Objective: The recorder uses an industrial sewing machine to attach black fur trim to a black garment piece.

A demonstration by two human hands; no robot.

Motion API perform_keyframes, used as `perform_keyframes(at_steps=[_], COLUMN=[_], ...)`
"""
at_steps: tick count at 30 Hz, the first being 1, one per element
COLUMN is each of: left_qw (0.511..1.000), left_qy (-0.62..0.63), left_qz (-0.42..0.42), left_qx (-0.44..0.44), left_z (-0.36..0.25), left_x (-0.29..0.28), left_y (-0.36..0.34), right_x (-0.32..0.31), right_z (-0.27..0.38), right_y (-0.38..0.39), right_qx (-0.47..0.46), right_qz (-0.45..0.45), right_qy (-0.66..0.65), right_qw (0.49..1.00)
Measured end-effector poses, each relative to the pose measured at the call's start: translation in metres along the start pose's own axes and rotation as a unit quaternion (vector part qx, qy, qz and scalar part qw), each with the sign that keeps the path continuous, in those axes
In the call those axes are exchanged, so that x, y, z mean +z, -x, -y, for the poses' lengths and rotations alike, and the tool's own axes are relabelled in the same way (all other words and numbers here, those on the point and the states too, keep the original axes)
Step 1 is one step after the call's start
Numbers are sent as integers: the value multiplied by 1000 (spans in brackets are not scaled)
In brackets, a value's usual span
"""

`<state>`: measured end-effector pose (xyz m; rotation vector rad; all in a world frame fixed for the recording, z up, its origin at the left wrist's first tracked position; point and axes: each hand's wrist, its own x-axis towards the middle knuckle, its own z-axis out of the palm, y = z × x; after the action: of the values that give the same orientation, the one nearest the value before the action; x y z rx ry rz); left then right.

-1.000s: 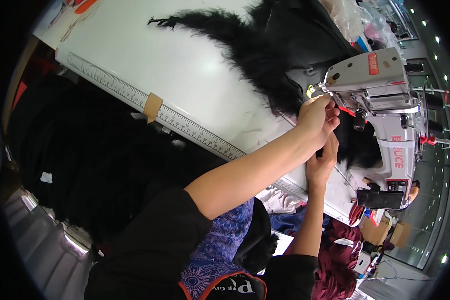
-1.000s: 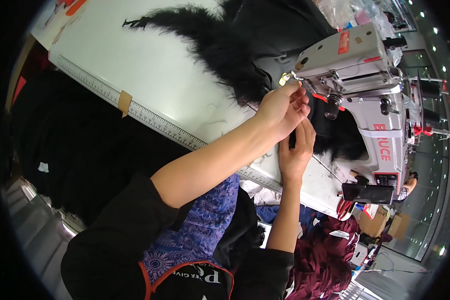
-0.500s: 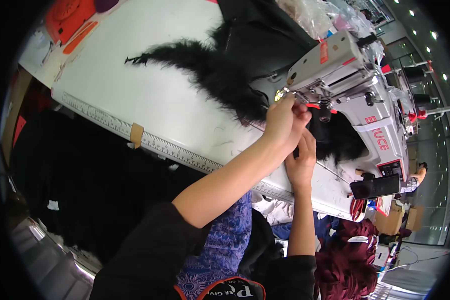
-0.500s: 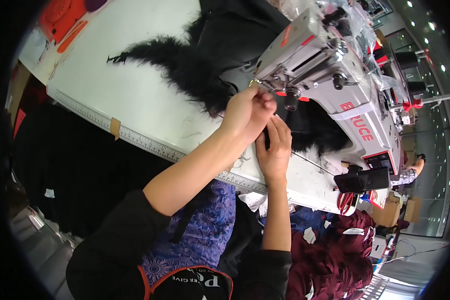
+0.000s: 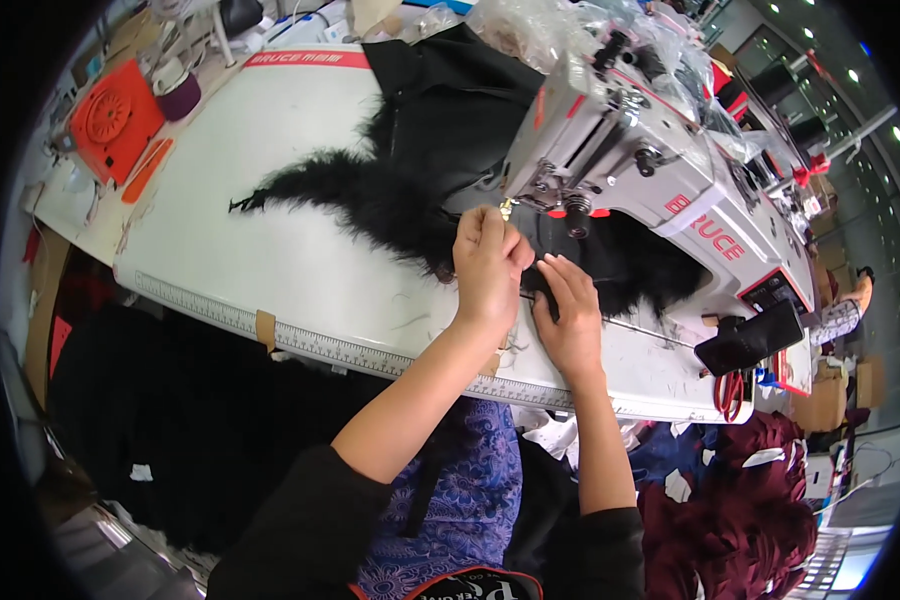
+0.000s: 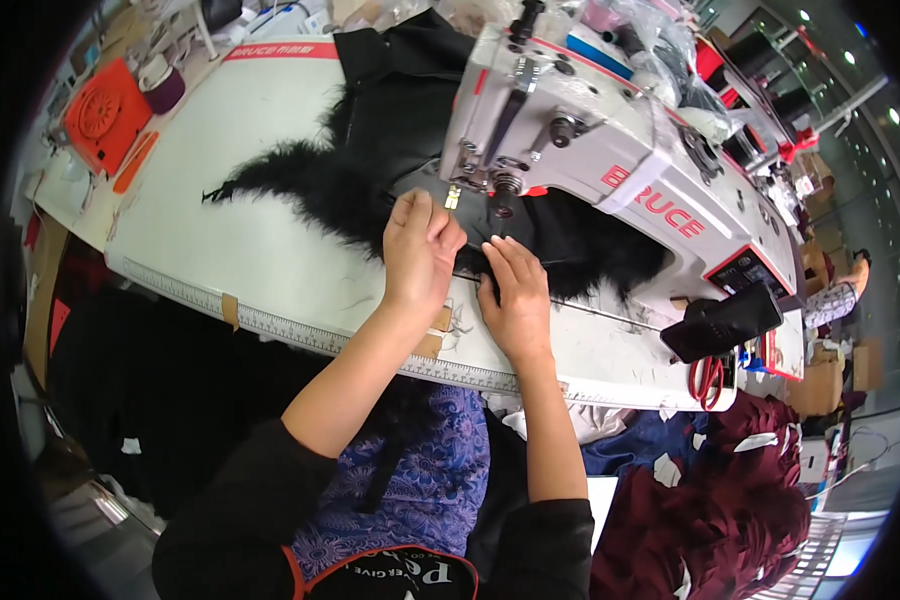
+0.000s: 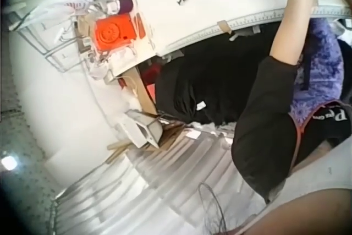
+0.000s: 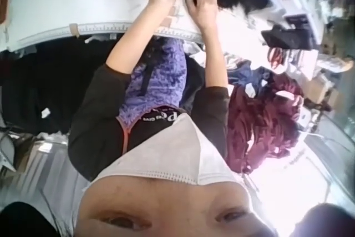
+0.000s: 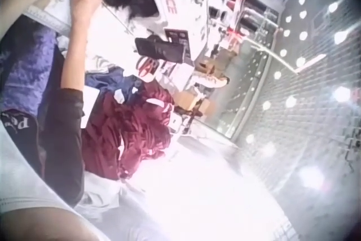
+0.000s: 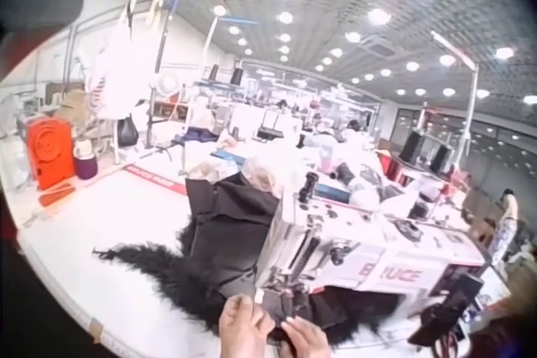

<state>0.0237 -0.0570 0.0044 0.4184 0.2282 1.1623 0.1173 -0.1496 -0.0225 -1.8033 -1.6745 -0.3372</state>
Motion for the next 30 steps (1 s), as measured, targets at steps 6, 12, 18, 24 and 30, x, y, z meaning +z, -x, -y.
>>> perform_keyframes(at_steps=[6, 12, 18, 24, 30], left_qw=[972, 968, 923, 635, 465], left_qy=[1, -224, -373, -657, -627], left_qz=[109, 50, 97, 260, 494], left_qx=[-207, -104, 10, 313, 383], left_z=[11, -4, 1, -16, -35], left_x=[-34, -19, -23, -39, -45], left_y=[-3, -11, -20, -17, 8], right_x=[9, 14, 13, 21, 12], right_z=[-17, -16, -19, -15, -11], right_y=[5, 9, 16, 11, 10], right_qx=[-19, -20, -9, -6, -27], right_qz=[-68, -62, -61, -64, -100], right_qy=[-35, -38, -31, -36, -35], right_qw=[997, 997, 998, 997, 994])
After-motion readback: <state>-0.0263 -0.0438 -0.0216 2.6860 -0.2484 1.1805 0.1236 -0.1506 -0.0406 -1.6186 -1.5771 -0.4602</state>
